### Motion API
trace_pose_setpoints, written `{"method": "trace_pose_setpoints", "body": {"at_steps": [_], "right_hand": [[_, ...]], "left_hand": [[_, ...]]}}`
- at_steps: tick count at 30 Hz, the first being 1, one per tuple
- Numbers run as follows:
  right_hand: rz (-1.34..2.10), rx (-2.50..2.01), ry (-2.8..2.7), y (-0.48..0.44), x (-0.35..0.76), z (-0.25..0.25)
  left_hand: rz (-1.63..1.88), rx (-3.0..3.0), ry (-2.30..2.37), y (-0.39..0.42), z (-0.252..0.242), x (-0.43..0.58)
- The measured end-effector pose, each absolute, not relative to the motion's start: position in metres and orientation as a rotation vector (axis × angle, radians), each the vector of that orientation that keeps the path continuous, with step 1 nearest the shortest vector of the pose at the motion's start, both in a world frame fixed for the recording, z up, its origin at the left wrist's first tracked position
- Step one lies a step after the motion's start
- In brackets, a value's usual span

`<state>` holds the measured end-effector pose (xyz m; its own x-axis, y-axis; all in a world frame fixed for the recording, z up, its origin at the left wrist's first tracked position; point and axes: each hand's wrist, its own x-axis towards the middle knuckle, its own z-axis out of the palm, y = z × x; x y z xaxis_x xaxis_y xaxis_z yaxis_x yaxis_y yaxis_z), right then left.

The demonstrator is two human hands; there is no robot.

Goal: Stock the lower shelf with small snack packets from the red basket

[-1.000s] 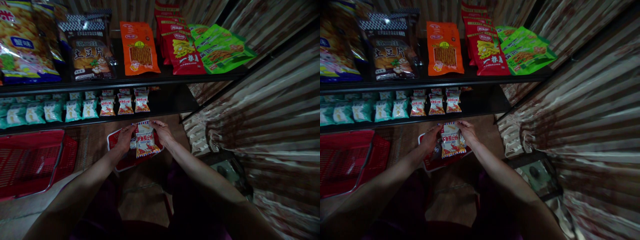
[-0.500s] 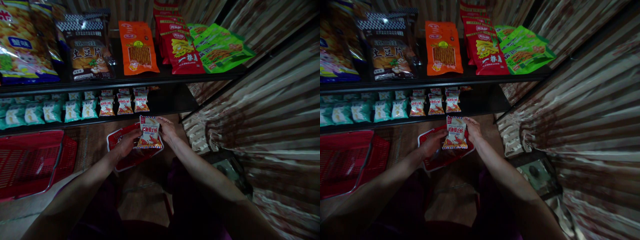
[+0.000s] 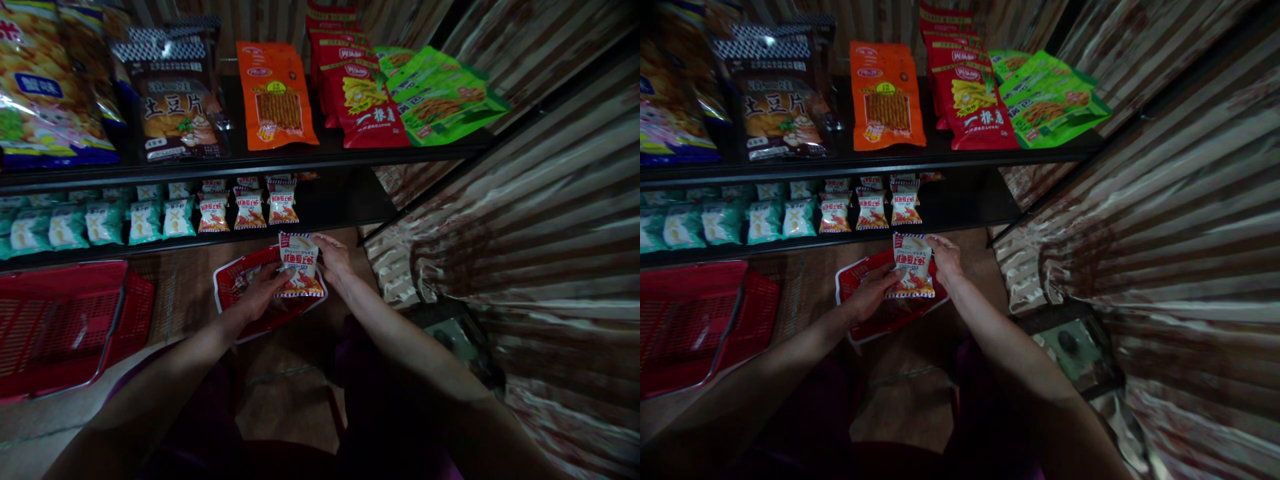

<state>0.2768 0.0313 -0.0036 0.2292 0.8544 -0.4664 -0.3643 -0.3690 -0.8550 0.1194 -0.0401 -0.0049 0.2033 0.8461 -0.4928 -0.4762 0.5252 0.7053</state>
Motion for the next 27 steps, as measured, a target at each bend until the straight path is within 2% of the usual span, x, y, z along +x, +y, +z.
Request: {"method": "trace_pose_setpoints", "body": {"at_steps": [22,27], "right_hand": [[1.394,-1.408,-0.410,0.032,0.274,0.005],[1.504,-1.286,-0.474,0.032,0.274,0.003]], "left_hand": [[0.992,0.673,1.213,-0.038,-0.012,0.122],[1.024,0.618,1.188,-0.038,-0.009,0.120]]}}
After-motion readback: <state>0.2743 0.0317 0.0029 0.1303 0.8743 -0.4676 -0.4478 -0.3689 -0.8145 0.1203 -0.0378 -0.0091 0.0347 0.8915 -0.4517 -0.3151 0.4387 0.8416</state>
